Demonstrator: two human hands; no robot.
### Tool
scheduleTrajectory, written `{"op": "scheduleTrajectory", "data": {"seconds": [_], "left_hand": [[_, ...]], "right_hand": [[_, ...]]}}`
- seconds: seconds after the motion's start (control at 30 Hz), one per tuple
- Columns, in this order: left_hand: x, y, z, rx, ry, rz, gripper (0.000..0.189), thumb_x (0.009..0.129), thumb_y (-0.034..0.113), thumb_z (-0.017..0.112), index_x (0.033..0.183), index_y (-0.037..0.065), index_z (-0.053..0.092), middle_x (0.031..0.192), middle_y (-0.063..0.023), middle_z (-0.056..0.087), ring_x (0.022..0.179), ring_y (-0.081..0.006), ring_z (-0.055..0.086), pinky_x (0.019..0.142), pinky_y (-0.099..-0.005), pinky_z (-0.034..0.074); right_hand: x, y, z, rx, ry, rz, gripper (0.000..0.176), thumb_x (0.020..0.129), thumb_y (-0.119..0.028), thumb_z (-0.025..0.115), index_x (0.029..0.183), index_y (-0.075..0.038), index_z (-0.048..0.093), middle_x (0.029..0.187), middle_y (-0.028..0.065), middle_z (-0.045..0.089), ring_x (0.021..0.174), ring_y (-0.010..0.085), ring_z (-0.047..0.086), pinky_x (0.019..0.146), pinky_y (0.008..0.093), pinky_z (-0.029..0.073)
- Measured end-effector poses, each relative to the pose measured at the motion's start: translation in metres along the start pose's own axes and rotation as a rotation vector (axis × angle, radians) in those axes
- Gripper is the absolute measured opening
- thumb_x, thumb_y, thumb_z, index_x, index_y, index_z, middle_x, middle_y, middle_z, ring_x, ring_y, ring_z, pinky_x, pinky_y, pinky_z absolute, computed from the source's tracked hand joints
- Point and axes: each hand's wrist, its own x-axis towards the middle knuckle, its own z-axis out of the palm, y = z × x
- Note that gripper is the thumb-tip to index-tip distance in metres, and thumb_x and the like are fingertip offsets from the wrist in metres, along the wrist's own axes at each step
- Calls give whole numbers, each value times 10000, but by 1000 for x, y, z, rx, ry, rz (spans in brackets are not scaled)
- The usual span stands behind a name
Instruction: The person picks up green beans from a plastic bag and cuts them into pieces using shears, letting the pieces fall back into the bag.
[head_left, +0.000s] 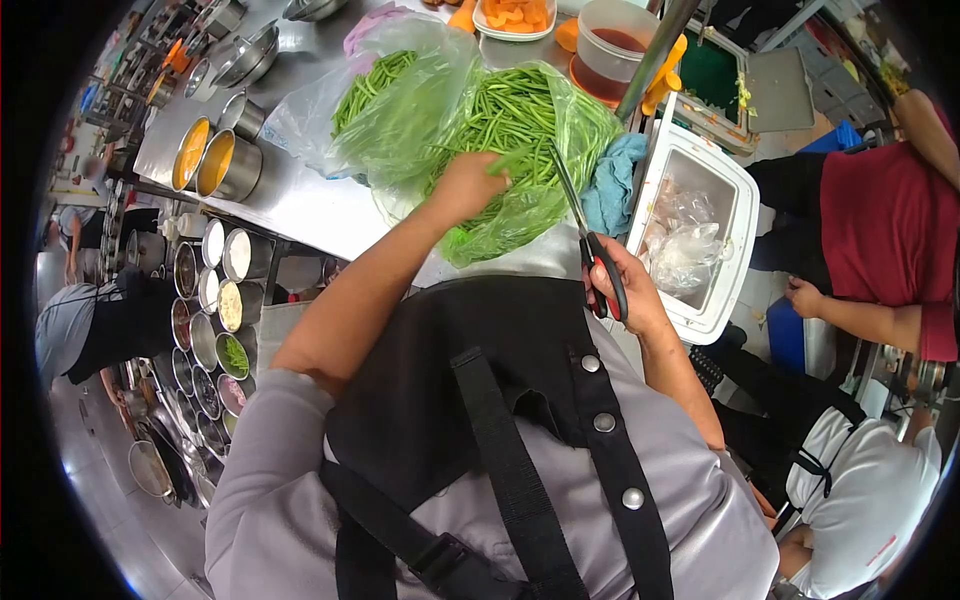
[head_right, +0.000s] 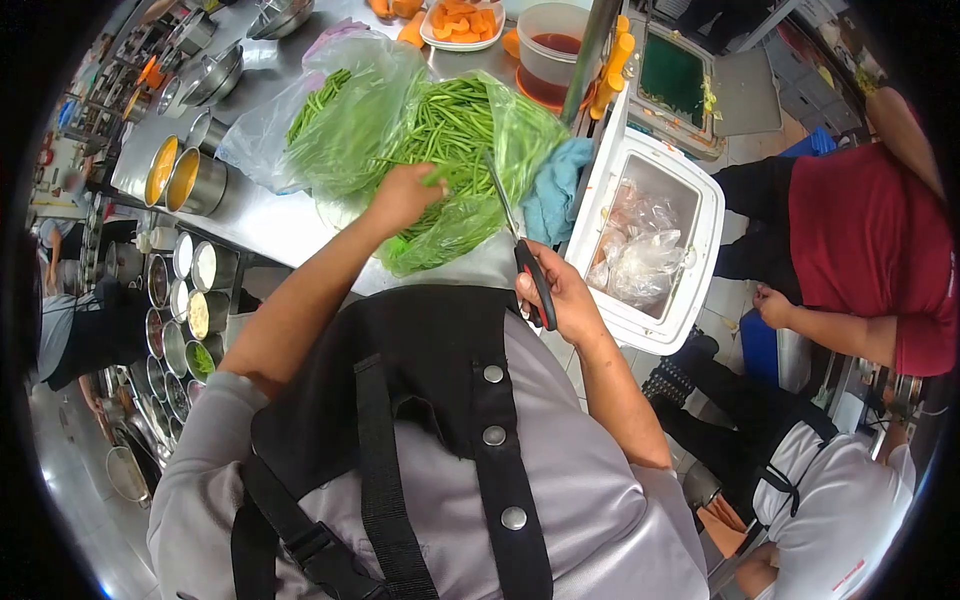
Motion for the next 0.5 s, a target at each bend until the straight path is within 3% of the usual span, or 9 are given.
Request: {"op": "scheduleTrajectory", "data": {"seconds": [0.03,0.1,0.2,0.37,0.43,0.5], "left_hand": [[1,1,-4,-2,-6,3,237,836,188,714,1018,42,672,815,-114,664,637,-214,584,587,-356,464],[2,3,-16,-598,-3,-257,258,841,154,725,1073,71,651,898,-3,649,626,-110,533,533,-275,428],[-4,14,-24,-732,-7,-232,256,853,123,721,1091,79,635,936,59,610,614,-45,476,505,-226,383],[-12,16,-30,-701,-69,-184,255,850,109,719,1080,40,632,974,48,623,593,-48,460,492,-241,386],[-15,19,-30,-680,-90,-182,257,848,105,719,1080,35,631,983,42,629,596,-46,458,490,-242,387],[-17,20,-32,-652,-115,-204,228,871,73,701,1086,45,631,957,31,615,610,-45,481,511,-225,399]], "right_hand": [[-2,-2,0,-16,-2,-12,701,895,-399,723,1389,20,455,722,2,537,626,86,531,543,228,400],[-5,-3,-1,-12,-16,-10,711,890,-408,725,1391,19,456,726,-4,535,625,83,526,543,226,396],[-2,0,-1,-18,-56,-27,723,887,-419,728,1396,17,455,733,-18,527,623,73,512,543,222,387],[8,-7,4,-73,-78,-74,718,894,-416,722,1400,15,453,739,-44,506,621,52,484,550,214,375],[11,-8,4,-87,-74,-51,814,829,-517,750,1403,-11,471,928,10,571,784,104,562,656,231,454],[12,-11,5,-97,-74,-49,787,839,-496,749,1394,-9,478,923,7,571,778,95,558,654,228,452]]}}
